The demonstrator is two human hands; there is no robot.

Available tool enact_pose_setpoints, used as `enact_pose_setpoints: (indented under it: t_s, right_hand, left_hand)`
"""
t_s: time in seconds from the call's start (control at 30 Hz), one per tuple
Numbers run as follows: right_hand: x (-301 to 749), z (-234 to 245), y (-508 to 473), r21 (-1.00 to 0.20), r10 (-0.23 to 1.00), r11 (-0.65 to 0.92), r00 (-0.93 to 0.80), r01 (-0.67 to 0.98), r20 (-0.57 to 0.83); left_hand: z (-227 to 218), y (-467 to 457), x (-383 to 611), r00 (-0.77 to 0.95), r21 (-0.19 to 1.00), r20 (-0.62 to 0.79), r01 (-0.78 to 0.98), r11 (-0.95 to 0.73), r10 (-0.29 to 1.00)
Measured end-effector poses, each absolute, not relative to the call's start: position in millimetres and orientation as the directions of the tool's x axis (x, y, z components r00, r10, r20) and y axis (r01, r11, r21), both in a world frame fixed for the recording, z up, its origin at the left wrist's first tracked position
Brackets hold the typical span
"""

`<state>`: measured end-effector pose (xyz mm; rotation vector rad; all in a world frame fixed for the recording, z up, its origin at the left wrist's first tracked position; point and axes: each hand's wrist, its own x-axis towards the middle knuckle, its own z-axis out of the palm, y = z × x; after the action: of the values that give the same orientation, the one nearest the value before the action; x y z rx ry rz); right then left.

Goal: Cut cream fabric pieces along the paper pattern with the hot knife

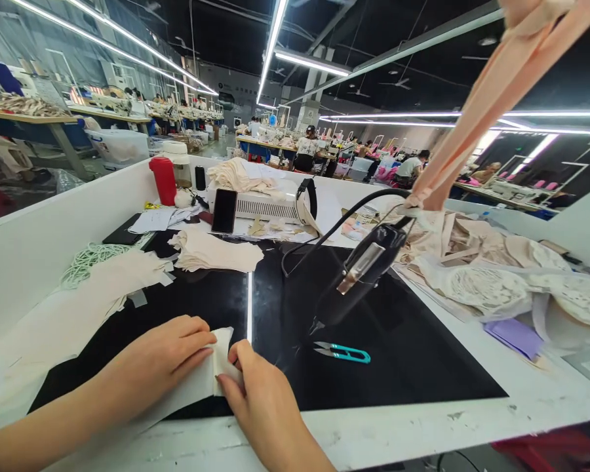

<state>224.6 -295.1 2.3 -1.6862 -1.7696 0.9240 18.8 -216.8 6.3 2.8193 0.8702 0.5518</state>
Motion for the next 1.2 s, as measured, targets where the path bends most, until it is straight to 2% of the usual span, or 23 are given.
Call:
enact_pose_setpoints:
  t_s: [0.13,0.33,0.4,0.5,0.57,0.63,0.73,0.83,0.9,1.0,1.2]
  right_hand:
    - [233,2,-305,-0.797,0.987,0.010,-0.134,0.604,-0.089]
    - [272,4,-327,-0.853,0.981,-0.105,-0.086,0.511,-0.172]
    - [292,4,-336,-0.850,0.984,-0.163,0.024,0.501,-0.175]
    - [325,3,-346,-0.832,0.948,-0.235,0.307,0.502,-0.082]
    - [347,1,-348,-0.860,0.890,-0.245,0.455,0.448,-0.017]
    - [364,2,-344,-0.902,0.848,-0.162,0.523,0.400,0.080]
    - [374,14,-323,-0.930,0.825,0.095,0.495,0.354,0.272]
    - [361,38,-295,-0.912,0.825,0.312,0.401,0.265,0.399]
    - [346,54,-277,-0.872,0.769,0.438,0.410,0.220,0.490]
    - [326,68,-257,-0.845,0.724,0.507,0.450,0.167,0.523]
    - [297,73,-240,-0.854,0.810,0.516,0.290,0.063,0.510]
  left_hand:
    - [-2,-230,27,0.814,0.175,0.347,0.431,-0.885,0.465]
    - [-16,-231,25,0.828,0.131,0.326,0.439,-0.889,0.457]
    - [-15,-232,25,0.824,0.138,0.335,0.436,-0.889,0.456]
    - [-11,-234,28,0.815,0.140,0.367,0.428,-0.893,0.448]
    - [-9,-236,32,0.816,0.125,0.385,0.416,-0.901,0.431]
    - [-9,-237,37,0.820,0.100,0.392,0.414,-0.905,0.418]
    - [-16,-239,44,0.821,0.052,0.398,0.425,-0.904,0.409]
    - [-22,-241,47,0.818,0.022,0.412,0.431,-0.902,0.401]
    - [-24,-243,47,0.819,0.017,0.404,0.438,-0.899,0.407]
    - [-22,-246,46,0.815,0.045,0.387,0.450,-0.892,0.431]
    - [-22,-246,42,0.814,0.090,0.403,0.419,-0.904,0.417]
